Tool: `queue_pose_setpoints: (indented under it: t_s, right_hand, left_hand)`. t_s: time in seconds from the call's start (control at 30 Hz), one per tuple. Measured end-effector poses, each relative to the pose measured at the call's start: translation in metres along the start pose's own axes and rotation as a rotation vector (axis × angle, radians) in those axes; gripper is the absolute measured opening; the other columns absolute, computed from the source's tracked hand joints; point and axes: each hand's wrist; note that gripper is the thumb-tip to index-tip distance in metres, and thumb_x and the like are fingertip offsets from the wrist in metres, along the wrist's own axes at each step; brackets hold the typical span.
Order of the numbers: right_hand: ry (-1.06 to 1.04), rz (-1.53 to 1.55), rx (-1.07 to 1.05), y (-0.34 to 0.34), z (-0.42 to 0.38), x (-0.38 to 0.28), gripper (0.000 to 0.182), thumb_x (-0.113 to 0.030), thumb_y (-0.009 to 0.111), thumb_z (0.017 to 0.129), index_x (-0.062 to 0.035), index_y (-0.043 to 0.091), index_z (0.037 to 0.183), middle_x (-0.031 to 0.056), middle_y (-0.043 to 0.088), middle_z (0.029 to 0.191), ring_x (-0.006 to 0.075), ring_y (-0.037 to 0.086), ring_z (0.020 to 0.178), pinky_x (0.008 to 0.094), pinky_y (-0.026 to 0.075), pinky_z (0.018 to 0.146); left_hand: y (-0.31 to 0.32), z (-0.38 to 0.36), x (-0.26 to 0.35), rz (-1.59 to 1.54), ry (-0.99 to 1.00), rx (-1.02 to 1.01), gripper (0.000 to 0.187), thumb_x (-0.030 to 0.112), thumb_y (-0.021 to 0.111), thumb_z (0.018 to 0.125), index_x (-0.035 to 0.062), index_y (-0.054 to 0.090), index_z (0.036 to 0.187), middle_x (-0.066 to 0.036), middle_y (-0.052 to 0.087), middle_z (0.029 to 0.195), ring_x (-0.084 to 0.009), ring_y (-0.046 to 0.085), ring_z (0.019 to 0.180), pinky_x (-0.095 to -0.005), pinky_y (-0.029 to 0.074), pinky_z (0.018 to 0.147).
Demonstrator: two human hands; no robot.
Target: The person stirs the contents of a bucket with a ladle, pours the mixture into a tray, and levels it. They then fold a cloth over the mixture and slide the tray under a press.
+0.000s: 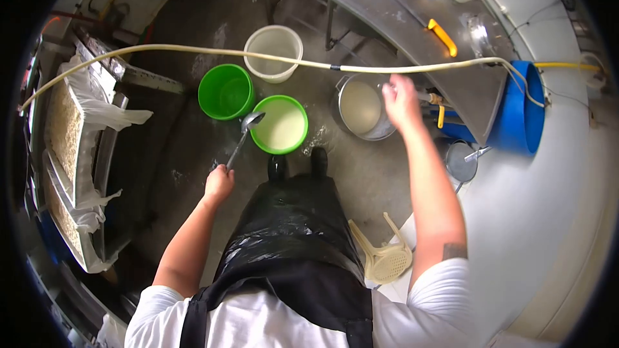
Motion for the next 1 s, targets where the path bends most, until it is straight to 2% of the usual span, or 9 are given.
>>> queue_pose_setpoints:
  t_s: [0.1,0.13,0.27,0.33,0.37,0.43,0.5,0.87,1.0]
  right_hand:
    - [-0.4,-0.247,0.274,0.021,0.125,0.033,0.051,-0.029,0.071,0.095,-0.0012,0.06,0.136,0.0257,0.059,0.136,0.0433,0.056,0.128,0.0497,0.046,0.109]
    - [-0.417,-0.277,0.274,0.025,0.159,0.032,0.054,-0.033,0.071,0.095,-0.0013,0.06,0.137,0.0249,0.058,0.139,0.0433,0.055,0.129,0.0501,0.046,0.11]
    - [-0.469,-0.494,0.037,0.057,0.249,0.061,0.083,-0.06,0.064,0.095,-0.0083,0.041,0.156,0.0192,0.047,0.155,0.0407,0.044,0.143,0.0483,0.038,0.119]
    - [-0.479,-0.546,-0.063,0.066,0.259,0.069,0.077,-0.063,0.055,0.099,-0.0146,0.041,0.158,0.0205,0.044,0.157,0.0402,0.04,0.145,0.0472,0.033,0.122]
    - [-0.544,-0.525,-0.028,0.071,0.263,0.081,0.074,-0.063,0.053,0.1,-0.0182,0.043,0.158,0.0183,0.043,0.158,0.0398,0.041,0.145,0.047,0.032,0.122]
    - [-0.64,-0.514,0.103,0.095,0.281,0.124,0.074,-0.063,0.055,0.099,-0.016,0.047,0.155,0.0191,0.046,0.156,0.0395,0.043,0.143,0.047,0.034,0.12]
    - [-0.698,-0.521,0.217,0.103,0.277,0.124,0.075,-0.062,0.056,0.098,-0.0139,0.048,0.154,0.019,0.048,0.156,0.0385,0.044,0.143,0.0464,0.035,0.12]
    - [-0.775,-0.666,0.081,0.092,0.265,0.118,0.069,-0.048,0.044,0.103,-0.0112,0.032,0.16,0.0148,0.033,0.164,0.0334,0.032,0.151,0.0461,0.026,0.125]
    - [-0.803,-0.752,0.074,0.092,0.264,0.121,0.068,-0.043,0.039,0.105,-0.0102,0.026,0.163,0.0132,0.028,0.167,0.0316,0.028,0.154,0.046,0.023,0.127]
  left_hand:
    - [0.038,0.017,0.029,-0.057,-0.079,0.001,0.036,0.031,0.061,0.099,-0.0045,0.066,0.106,-0.031,0.071,0.104,-0.0483,0.068,0.104,-0.0546,0.054,0.094]
    - [0.052,0.02,0.036,-0.11,-0.121,0.004,0.036,0.031,0.061,0.1,-0.0045,0.066,0.106,-0.032,0.071,0.104,-0.0488,0.068,0.104,-0.0549,0.054,0.094]
    - [0.105,0.036,0.059,-0.159,-0.227,0.031,0.035,0.031,0.059,0.101,-0.0037,0.064,0.105,-0.032,0.071,0.102,-0.0504,0.068,0.103,-0.0551,0.054,0.093]
    - [0.127,0.049,0.066,-0.189,-0.252,0.096,0.033,0.029,0.06,0.1,-0.0037,0.064,0.101,-0.034,0.07,0.098,-0.0514,0.067,0.1,-0.0559,0.054,0.089]
    - [0.135,0.057,0.068,-0.186,-0.264,0.084,0.032,0.029,0.06,0.1,-0.0035,0.064,0.101,-0.033,0.07,0.097,-0.0512,0.067,0.099,-0.0558,0.054,0.088]
    - [0.148,0.068,0.076,-0.155,-0.294,0.064,0.032,0.028,0.058,0.101,-0.0036,0.062,0.104,-0.032,0.071,0.101,-0.0502,0.069,0.1,-0.055,0.055,0.09]
    - [0.161,0.079,0.085,-0.157,-0.33,0.068,0.031,0.027,0.058,0.1,-0.0036,0.062,0.104,-0.032,0.071,0.101,-0.0503,0.069,0.1,-0.055,0.055,0.09]
    - [0.218,0.133,0.12,-0.181,-0.385,0.096,0.032,0.023,0.054,0.1,-0.0057,0.059,0.115,-0.033,0.07,0.105,-0.0495,0.068,0.102,-0.0554,0.055,0.09]
    - [0.23,0.146,0.126,-0.212,-0.425,-0.035,0.039,0.025,0.054,0.098,-0.0057,0.061,0.121,-0.033,0.07,0.113,-0.0484,0.067,0.109,-0.0541,0.053,0.096]
Point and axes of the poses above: each hand's wrist, its own z-axis towards the middle knuckle, its own y-axis out of the palm, x = y × z
